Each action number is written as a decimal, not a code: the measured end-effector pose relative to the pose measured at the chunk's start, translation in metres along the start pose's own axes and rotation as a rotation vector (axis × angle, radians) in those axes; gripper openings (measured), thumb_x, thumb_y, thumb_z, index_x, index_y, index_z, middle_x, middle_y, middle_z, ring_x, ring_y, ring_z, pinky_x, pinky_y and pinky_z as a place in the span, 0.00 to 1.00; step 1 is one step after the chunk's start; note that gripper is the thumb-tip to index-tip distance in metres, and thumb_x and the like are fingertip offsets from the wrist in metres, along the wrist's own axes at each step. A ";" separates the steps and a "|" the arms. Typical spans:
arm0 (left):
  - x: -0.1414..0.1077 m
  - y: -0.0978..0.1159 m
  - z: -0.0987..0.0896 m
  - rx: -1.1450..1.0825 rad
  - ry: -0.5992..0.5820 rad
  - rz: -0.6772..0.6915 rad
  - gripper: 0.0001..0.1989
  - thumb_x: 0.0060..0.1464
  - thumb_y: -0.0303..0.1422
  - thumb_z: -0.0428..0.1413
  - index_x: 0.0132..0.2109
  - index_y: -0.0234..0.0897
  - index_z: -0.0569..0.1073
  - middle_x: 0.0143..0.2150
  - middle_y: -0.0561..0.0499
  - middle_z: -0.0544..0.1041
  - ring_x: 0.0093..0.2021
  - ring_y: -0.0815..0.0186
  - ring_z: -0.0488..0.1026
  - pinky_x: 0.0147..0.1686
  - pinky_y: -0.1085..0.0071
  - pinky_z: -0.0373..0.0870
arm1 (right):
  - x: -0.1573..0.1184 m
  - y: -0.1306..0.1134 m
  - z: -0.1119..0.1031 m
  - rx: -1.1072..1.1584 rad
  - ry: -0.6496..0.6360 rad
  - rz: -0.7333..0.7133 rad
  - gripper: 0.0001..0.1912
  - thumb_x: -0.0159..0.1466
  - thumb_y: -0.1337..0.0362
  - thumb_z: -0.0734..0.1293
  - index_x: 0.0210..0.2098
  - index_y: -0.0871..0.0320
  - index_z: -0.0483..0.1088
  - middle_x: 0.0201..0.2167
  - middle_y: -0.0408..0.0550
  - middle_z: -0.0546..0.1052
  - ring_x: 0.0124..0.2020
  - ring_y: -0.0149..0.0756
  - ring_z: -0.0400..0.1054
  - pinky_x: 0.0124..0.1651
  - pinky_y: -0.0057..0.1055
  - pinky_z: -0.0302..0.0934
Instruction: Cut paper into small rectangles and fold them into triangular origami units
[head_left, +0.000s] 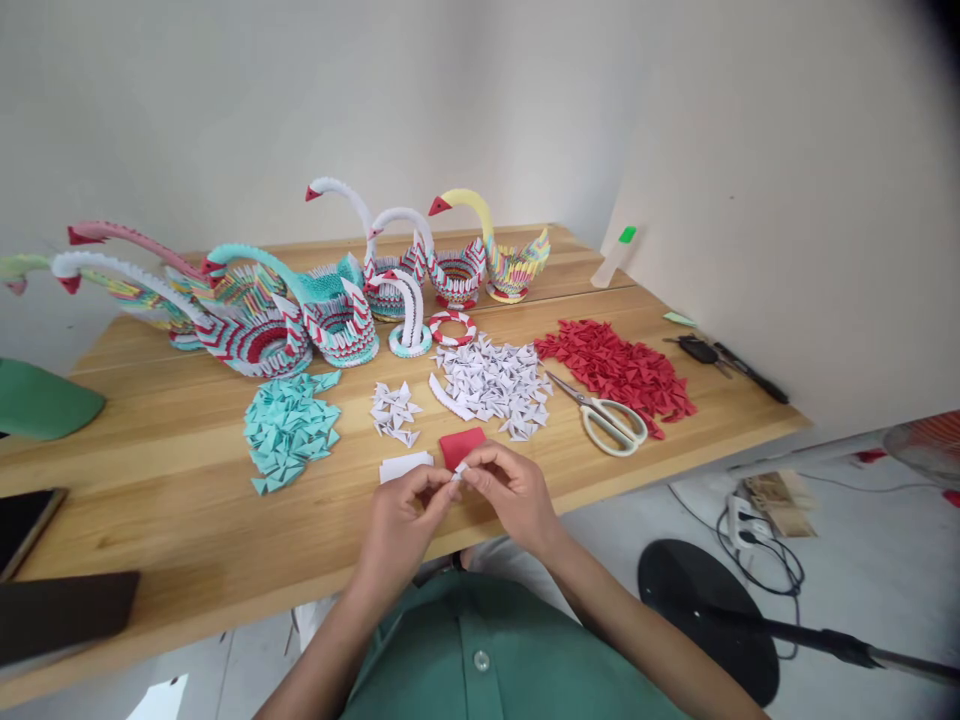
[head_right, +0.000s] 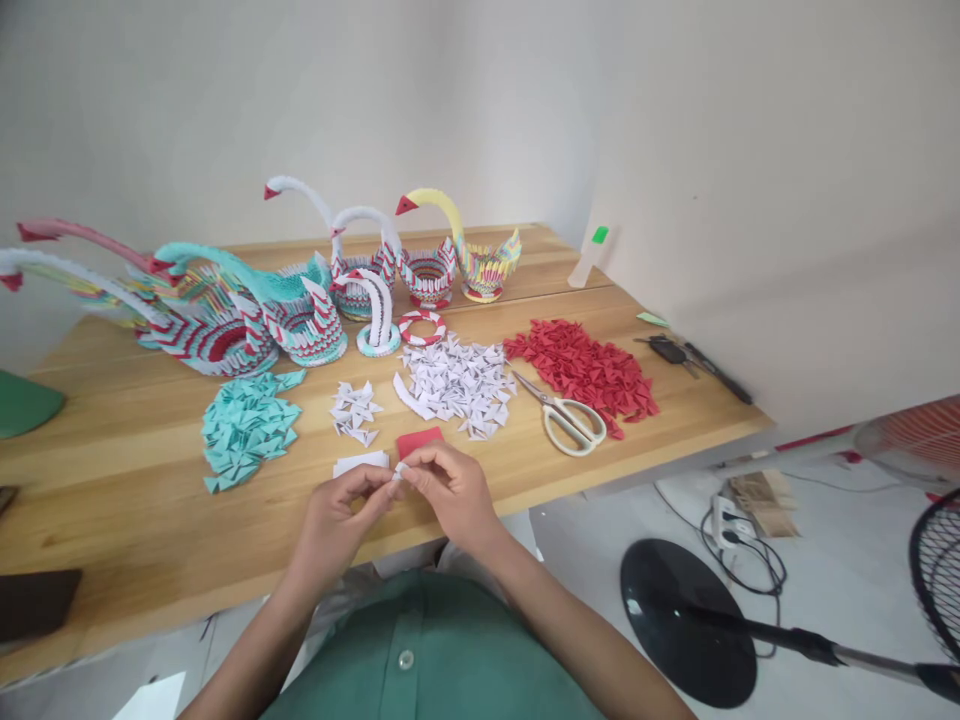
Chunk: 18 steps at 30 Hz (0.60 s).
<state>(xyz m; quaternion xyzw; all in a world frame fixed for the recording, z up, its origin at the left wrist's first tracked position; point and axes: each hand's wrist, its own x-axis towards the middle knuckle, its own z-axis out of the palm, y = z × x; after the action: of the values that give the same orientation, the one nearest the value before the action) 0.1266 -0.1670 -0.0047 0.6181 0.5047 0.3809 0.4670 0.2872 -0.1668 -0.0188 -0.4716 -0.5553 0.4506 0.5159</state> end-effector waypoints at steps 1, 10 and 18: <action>0.000 0.000 0.000 0.033 0.003 0.012 0.09 0.55 0.35 0.55 0.31 0.35 0.75 0.27 0.51 0.77 0.27 0.68 0.71 0.30 0.74 0.65 | 0.000 0.000 0.001 0.016 0.006 0.018 0.05 0.61 0.62 0.69 0.31 0.57 0.73 0.27 0.42 0.75 0.28 0.30 0.68 0.34 0.25 0.63; -0.002 -0.002 0.000 0.087 0.024 0.089 0.08 0.57 0.34 0.54 0.34 0.36 0.76 0.29 0.52 0.78 0.27 0.68 0.70 0.29 0.75 0.65 | 0.000 -0.001 0.004 0.166 -0.047 0.120 0.08 0.61 0.58 0.69 0.32 0.57 0.71 0.25 0.41 0.75 0.28 0.31 0.71 0.35 0.26 0.65; 0.006 -0.002 0.003 -0.294 0.010 -0.104 0.09 0.50 0.37 0.60 0.30 0.34 0.74 0.24 0.52 0.75 0.24 0.70 0.69 0.27 0.75 0.66 | 0.000 0.001 0.005 0.099 -0.014 0.082 0.10 0.60 0.56 0.69 0.33 0.57 0.72 0.28 0.44 0.77 0.29 0.33 0.72 0.35 0.28 0.68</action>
<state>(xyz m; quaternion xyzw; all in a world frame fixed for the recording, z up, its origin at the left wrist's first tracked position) 0.1301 -0.1614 -0.0075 0.5141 0.4771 0.4293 0.5691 0.2822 -0.1669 -0.0202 -0.4645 -0.5161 0.5017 0.5159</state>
